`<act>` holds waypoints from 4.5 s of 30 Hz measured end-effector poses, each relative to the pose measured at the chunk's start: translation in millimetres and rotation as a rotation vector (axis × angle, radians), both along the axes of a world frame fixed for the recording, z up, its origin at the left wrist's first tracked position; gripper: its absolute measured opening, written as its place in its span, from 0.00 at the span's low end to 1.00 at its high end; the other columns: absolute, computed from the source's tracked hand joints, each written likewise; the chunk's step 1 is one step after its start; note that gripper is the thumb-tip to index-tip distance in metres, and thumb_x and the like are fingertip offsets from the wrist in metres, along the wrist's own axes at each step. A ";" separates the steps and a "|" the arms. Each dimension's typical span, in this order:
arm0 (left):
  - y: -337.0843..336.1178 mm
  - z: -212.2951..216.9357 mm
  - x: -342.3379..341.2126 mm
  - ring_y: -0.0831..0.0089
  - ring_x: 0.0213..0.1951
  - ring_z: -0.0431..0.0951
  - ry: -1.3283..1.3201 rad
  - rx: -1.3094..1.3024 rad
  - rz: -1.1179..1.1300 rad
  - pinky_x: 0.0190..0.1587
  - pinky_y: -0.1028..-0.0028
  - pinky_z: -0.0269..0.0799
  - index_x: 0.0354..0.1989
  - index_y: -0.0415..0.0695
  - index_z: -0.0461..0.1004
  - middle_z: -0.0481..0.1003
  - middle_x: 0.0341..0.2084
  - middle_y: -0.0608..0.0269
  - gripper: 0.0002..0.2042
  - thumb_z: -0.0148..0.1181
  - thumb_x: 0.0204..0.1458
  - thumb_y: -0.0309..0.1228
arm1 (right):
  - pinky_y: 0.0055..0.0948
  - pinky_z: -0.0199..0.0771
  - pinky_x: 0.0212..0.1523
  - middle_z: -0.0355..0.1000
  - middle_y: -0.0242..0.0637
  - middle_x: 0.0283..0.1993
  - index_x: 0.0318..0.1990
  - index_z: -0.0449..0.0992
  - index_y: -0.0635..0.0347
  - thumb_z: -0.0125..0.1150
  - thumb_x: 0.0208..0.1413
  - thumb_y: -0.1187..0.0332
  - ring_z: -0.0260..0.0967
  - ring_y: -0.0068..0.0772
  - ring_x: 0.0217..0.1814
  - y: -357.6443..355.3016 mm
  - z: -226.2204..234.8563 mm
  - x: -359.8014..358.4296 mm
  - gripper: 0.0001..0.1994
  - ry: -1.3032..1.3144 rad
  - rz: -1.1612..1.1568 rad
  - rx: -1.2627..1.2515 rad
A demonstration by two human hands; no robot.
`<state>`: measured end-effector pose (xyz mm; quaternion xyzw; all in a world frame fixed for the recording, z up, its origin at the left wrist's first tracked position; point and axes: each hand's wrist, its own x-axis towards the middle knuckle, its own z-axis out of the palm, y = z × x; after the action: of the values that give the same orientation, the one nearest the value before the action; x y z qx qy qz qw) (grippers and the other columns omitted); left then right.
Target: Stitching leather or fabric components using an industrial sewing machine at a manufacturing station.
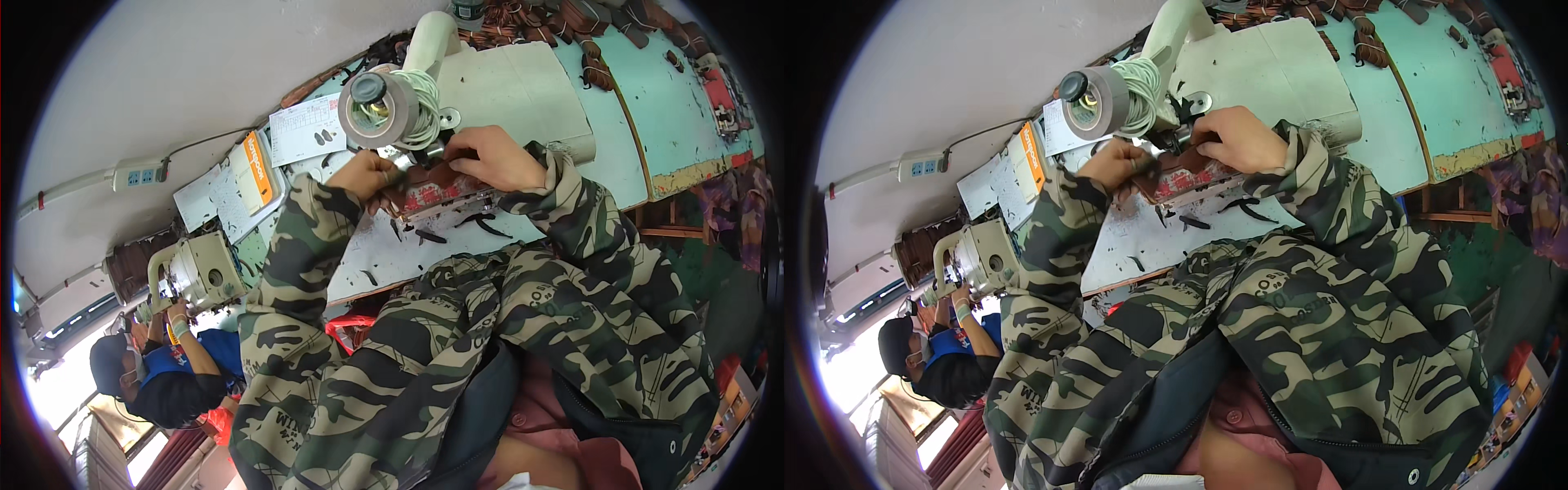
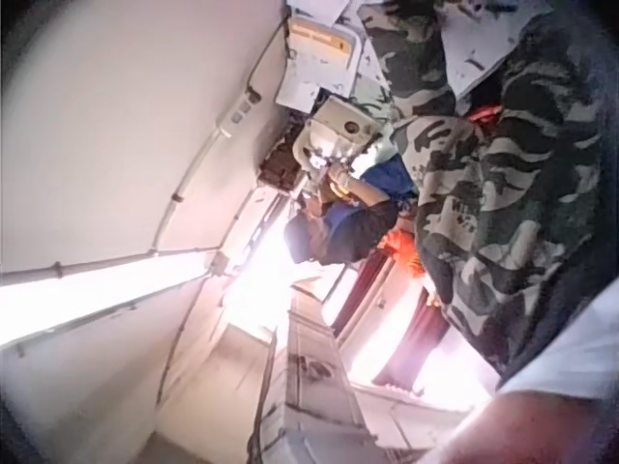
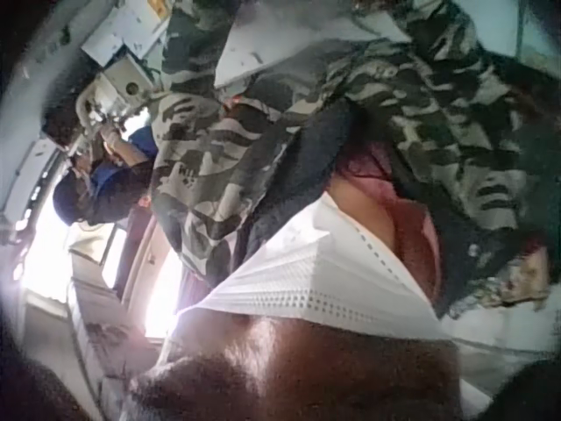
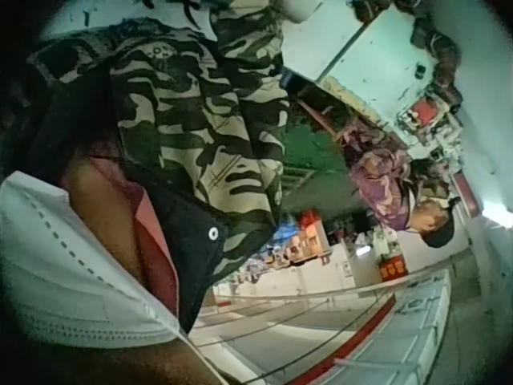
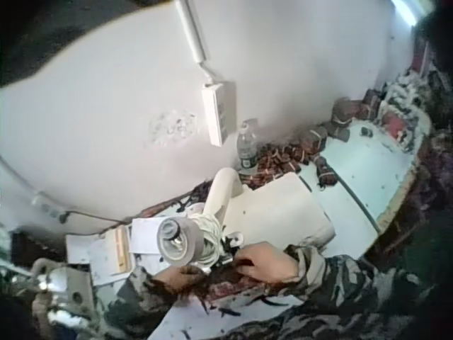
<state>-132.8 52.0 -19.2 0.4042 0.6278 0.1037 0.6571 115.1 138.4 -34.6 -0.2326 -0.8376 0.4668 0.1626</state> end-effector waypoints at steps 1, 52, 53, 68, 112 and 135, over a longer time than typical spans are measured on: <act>-3.0 -0.9 1.3 0.80 0.07 0.67 0.010 0.032 -0.044 0.09 0.81 0.59 0.31 0.38 0.75 0.74 0.14 0.63 0.14 0.51 0.59 0.36 | 0.36 0.70 0.39 0.74 0.47 0.34 0.35 0.76 0.64 0.61 0.45 0.69 0.72 0.49 0.35 1.3 3.2 -0.6 0.10 -0.045 -0.035 0.010; -29.5 -30.0 155.1 0.74 0.23 0.79 0.120 0.599 0.063 0.22 0.77 0.72 0.49 0.35 0.67 0.78 0.31 0.53 0.21 0.62 0.47 0.28 | 0.34 0.69 0.37 0.73 0.37 0.35 0.40 0.75 0.59 0.61 0.47 0.70 0.69 0.43 0.37 12.8 -1.8 81.4 0.11 -0.075 -0.427 0.611; -30.9 -25.5 162.7 0.74 0.23 0.79 0.146 0.595 0.084 0.22 0.77 0.72 0.49 0.35 0.67 0.78 0.31 0.53 0.21 0.62 0.47 0.28 | 0.34 0.69 0.37 0.73 0.37 0.35 0.39 0.75 0.60 0.61 0.47 0.70 0.69 0.42 0.37 10.7 5.8 72.5 0.11 -0.064 -0.391 0.650; -50.3 10.7 135.1 0.48 0.28 0.77 0.679 0.832 0.208 0.31 0.59 0.73 0.44 0.42 0.69 0.76 0.23 0.48 0.19 0.60 0.39 0.24 | 0.43 0.66 0.47 0.67 0.53 0.48 0.56 0.61 0.63 0.49 0.59 0.60 0.66 0.54 0.49 -79.0 46.9 18.8 0.22 -0.184 -0.234 0.053; -23.7 3.5 20.3 0.70 0.13 0.75 -0.038 -0.014 0.333 0.09 0.79 0.58 0.46 0.37 0.68 0.76 0.23 0.54 0.13 0.42 0.60 0.32 | 0.40 0.69 0.37 0.72 0.45 0.32 0.35 0.75 0.62 0.58 0.46 0.73 0.70 0.50 0.34 -15.7 4.0 -9.4 0.07 -0.148 -0.093 0.167; -19.6 -5.8 39.7 0.68 0.19 0.78 -0.122 0.081 0.386 0.15 0.79 0.67 0.42 0.33 0.69 0.77 0.24 0.51 0.13 0.40 0.60 0.29 | 0.47 0.68 0.37 0.73 0.48 0.32 0.38 0.73 0.60 0.58 0.47 0.71 0.70 0.55 0.36 -12.4 0.9 7.5 0.09 -0.017 -0.044 0.104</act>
<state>-93.1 32.4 -25.0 0.2957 0.6479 0.2771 0.6450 122.6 126.0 -33.7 -0.2461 -0.8567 0.4172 0.1774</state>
